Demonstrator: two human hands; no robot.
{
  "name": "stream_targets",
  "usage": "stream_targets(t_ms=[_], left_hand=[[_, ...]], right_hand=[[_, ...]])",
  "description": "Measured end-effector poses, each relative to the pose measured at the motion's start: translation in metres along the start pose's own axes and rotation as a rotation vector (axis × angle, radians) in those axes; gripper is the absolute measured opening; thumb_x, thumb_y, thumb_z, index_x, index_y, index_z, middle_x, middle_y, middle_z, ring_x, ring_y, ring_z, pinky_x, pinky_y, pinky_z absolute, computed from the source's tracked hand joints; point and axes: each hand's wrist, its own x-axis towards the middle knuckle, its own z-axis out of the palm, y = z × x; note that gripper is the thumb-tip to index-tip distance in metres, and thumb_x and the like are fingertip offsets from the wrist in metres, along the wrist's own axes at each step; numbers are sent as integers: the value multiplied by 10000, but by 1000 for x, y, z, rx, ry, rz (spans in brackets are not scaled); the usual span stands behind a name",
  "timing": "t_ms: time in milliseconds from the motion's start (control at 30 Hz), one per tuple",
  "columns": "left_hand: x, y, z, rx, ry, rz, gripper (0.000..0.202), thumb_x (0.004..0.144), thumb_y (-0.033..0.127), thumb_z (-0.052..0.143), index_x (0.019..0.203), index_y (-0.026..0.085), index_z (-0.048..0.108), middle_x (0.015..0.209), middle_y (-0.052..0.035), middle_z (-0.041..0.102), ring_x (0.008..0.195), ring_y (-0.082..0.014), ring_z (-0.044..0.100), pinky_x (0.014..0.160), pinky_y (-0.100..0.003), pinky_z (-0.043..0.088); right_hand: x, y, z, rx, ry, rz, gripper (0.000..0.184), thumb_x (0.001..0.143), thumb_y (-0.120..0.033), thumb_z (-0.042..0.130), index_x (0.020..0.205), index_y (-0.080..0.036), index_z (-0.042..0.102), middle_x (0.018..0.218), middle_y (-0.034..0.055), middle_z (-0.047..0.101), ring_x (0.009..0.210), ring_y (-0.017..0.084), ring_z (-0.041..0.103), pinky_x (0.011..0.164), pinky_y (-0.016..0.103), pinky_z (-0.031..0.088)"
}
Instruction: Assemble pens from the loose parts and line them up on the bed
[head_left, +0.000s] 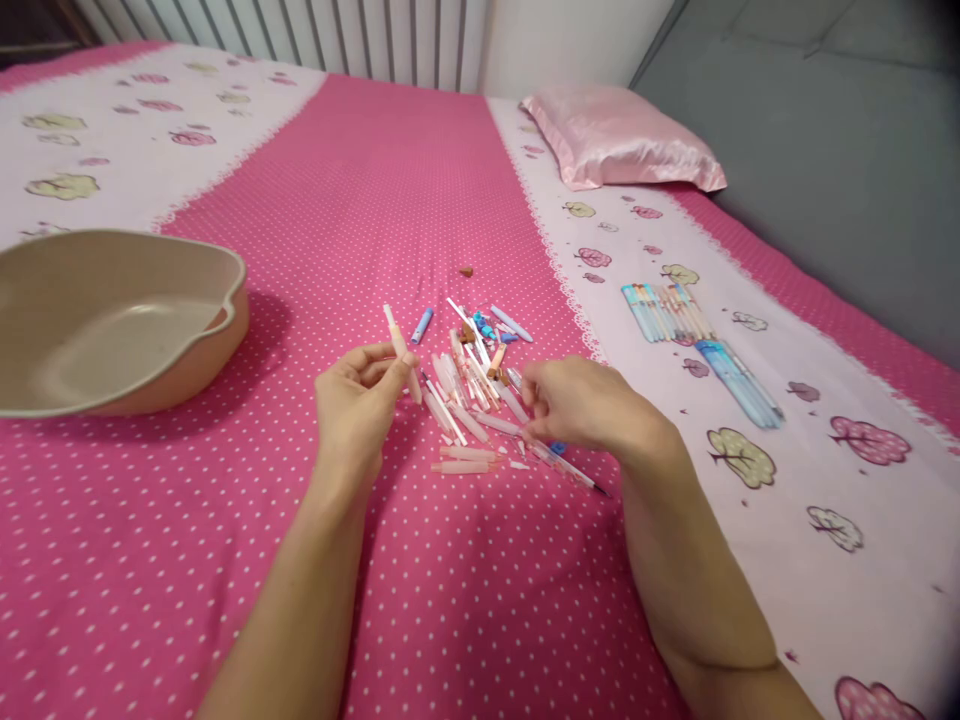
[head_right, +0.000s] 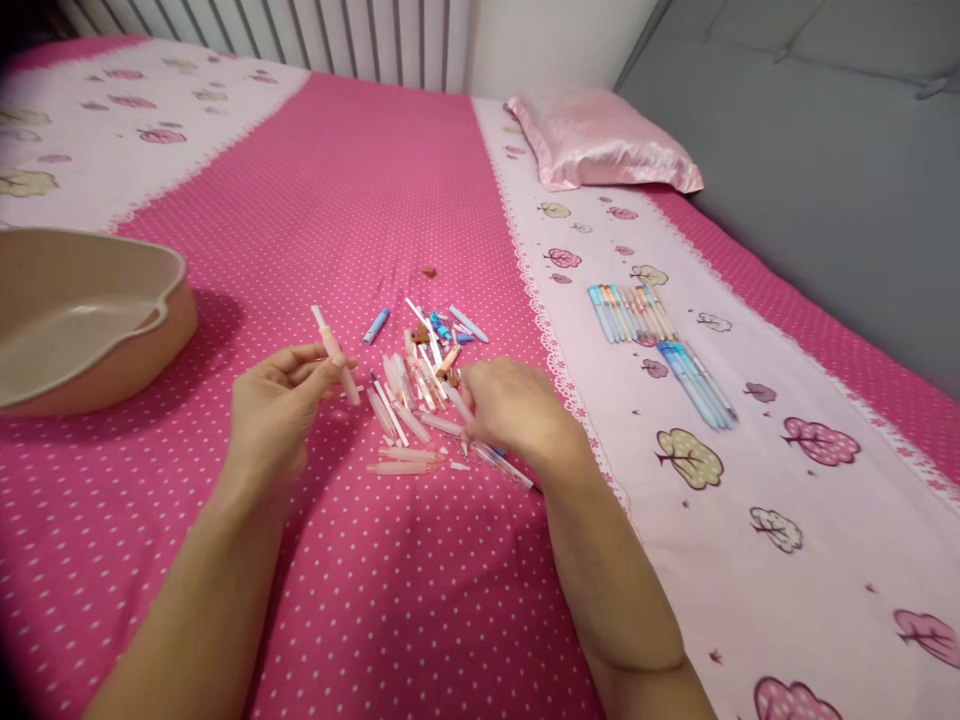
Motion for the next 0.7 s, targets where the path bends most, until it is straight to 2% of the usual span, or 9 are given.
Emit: stream_targets(t_ms=[100, 167, 233, 333, 433, 600, 700], left_hand=[[0, 0, 0, 1, 3, 12, 260, 633, 271, 754, 832, 119, 686, 690, -41, 709, 548, -121, 626, 517, -211, 465], [0, 0, 0, 8, 6, 12, 276, 629, 285, 757, 836, 118, 683, 679, -42, 707, 549, -124, 626, 511, -210, 459], [0, 0, 0, 16, 9, 7, 279, 630, 288, 755, 840, 119, 681, 666, -39, 705, 542, -124, 623, 506, -210, 454], [0, 1, 1, 18, 15, 1, 259, 636, 269, 746, 839, 122, 682, 667, -37, 706, 537, -120, 617, 511, -210, 457], [0, 2, 1, 11, 17, 3, 240, 636, 254, 744, 828, 125, 683, 679, -34, 709, 537, -111, 610, 509, -203, 456], [0, 1, 0, -22, -2, -3, 240, 626, 252, 749, 821, 129, 680, 675, -23, 701, 523, -104, 600, 510, -203, 454], [0, 1, 0, -29, -1, -13, 261, 615, 265, 756, 823, 126, 681, 666, -26, 698, 506, -108, 594, 489, -206, 448]], right_hand=[[-1, -11, -1, -203, -232, -1, 265, 584, -272, 777, 806, -182, 665, 790, 57, 673, 724, 214, 603, 501, 276, 305], [1, -16, 2, -262, -297, -4, 242, 594, -235, 760, 808, -170, 670, 791, 69, 666, 710, 212, 603, 490, 274, 305], [4, -16, 5, -264, -299, -36, 228, 607, -199, 728, 823, -170, 661, 787, 68, 657, 693, 202, 597, 484, 268, 295], [5, -5, 6, -180, -233, -119, 216, 624, -194, 697, 825, -175, 620, 784, 55, 644, 676, 181, 576, 491, 261, 285], [6, 11, 4, 10, -106, -143, 153, 664, -196, 677, 760, -180, 558, 736, 24, 633, 641, 146, 553, 514, 247, 308], [19, 27, 8, 452, 94, -78, 142, 709, -203, 643, 728, -192, 502, 622, -20, 627, 574, 125, 575, 518, 227, 352], [30, 31, 15, 589, 159, -29, 172, 696, -243, 672, 739, -194, 513, 599, -23, 632, 551, 127, 584, 509, 226, 364]])
